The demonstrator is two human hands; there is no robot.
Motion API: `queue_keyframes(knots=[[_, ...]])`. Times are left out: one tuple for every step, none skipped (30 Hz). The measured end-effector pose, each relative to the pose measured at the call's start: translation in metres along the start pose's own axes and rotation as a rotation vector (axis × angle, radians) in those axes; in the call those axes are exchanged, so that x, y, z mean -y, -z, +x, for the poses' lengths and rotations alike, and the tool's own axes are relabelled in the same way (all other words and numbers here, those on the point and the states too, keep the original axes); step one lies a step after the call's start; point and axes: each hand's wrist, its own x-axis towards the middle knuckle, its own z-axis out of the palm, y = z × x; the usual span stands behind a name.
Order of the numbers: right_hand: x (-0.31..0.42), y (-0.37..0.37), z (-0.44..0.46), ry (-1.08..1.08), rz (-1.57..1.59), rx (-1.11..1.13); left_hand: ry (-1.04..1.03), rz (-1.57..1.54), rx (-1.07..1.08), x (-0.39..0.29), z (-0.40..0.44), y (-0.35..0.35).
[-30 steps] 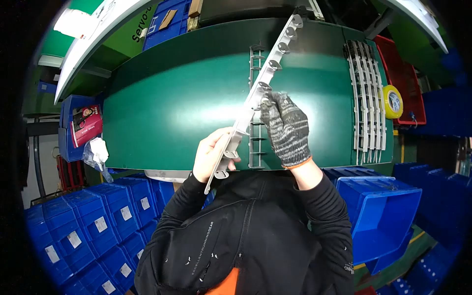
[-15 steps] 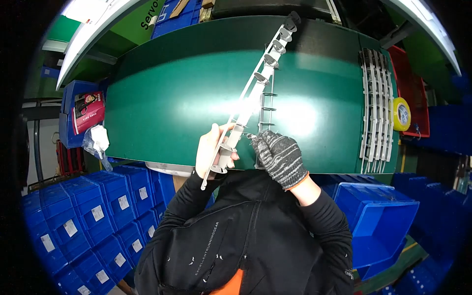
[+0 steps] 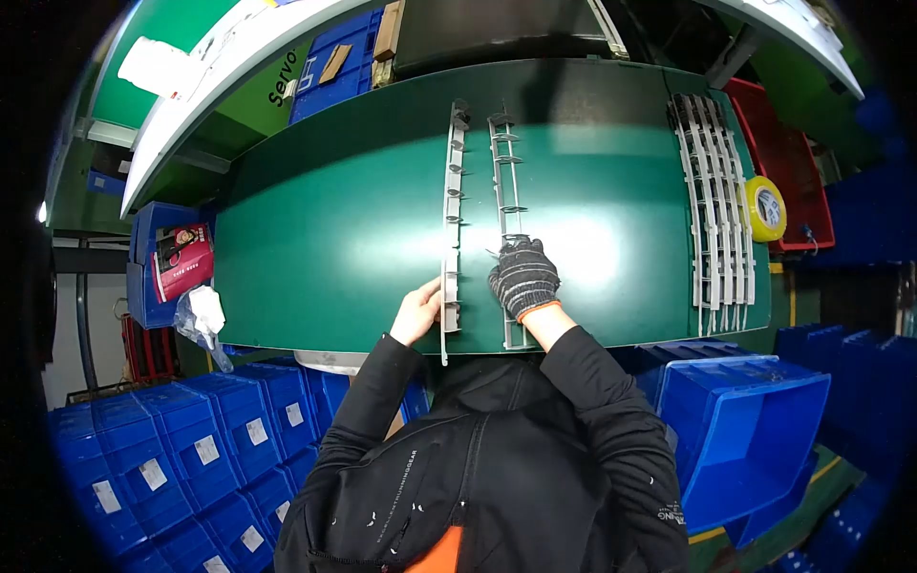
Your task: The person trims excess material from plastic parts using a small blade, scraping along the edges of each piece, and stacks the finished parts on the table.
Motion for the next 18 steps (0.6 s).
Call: queue_keyframes(knots=[[-0.006, -0.005, -0.001, 0.022, 0.046, -0.100, -0.004, 0.002, 0.003, 0.003, 0.003, 0.009], [-0.013, -0.008, 0.000, 0.046, 0.090, -0.204, -0.024, 0.133, 0.009, 0.007, 0.008, 0.017], [-0.021, -0.010, -0.001, 0.137, 0.030, -0.266, -0.045, 0.262, 0.012, 0.007, 0.015, 0.026], [-0.022, 0.000, -0.010, 0.154, 0.084, -0.312, -0.067, 0.371, -0.035, -0.012, 0.016, 0.038], [-0.023, 0.011, -0.024, 0.169, 0.139, -0.355, -0.106, 0.234, -0.118, -0.016, 0.024, 0.047], [-0.021, 0.021, -0.034, 0.229, 0.214, -0.426, -0.066, 0.016, -0.155, -0.032, 0.027, 0.056], [-0.020, 0.030, -0.045, 0.323, 0.263, -0.464, -0.139, -0.181, -0.247, -0.050, 0.028, 0.062], [-0.017, 0.039, -0.055, 0.426, 0.302, -0.510, -0.215, -0.270, -0.324, -0.074, 0.027, 0.068], [-0.014, 0.044, -0.064, 0.528, 0.341, -0.557, -0.265, -0.350, -0.403, -0.089, 0.031, 0.073], [-0.010, 0.046, -0.073, 0.576, 0.357, -0.550, -0.351, -0.473, -0.445, -0.102, 0.032, 0.077], [-0.006, 0.048, -0.080, 0.623, 0.374, -0.541, -0.430, -0.618, -0.417, -0.108, 0.036, 0.084], [-0.004, 0.052, -0.085, 0.666, 0.310, -0.404, -0.473, -0.702, -0.411, -0.117, 0.035, 0.088], [0.000, 0.056, -0.089, 0.710, 0.315, -0.442, -0.515, -0.786, -0.402, -0.129, 0.032, 0.091], [0.004, 0.057, -0.091, 0.710, 0.354, -0.453, -0.563, -0.810, -0.416, -0.139, 0.029, 0.094], [0.006, 0.058, -0.093, 0.711, 0.395, -0.463, -0.611, -0.835, -0.429, -0.151, 0.024, 0.095], [0.005, 0.062, -0.093, 0.704, 0.395, -0.469, -0.624, -0.795, -0.479, -0.176, 0.011, 0.093], [0.003, 0.068, -0.093, 0.714, 0.448, -0.545, -0.704, -0.763, -0.548, -0.194, -0.001, 0.094], [0.001, 0.074, -0.093, 0.726, 0.500, -0.616, -0.786, -0.751, -0.585, -0.214, -0.017, 0.098]])
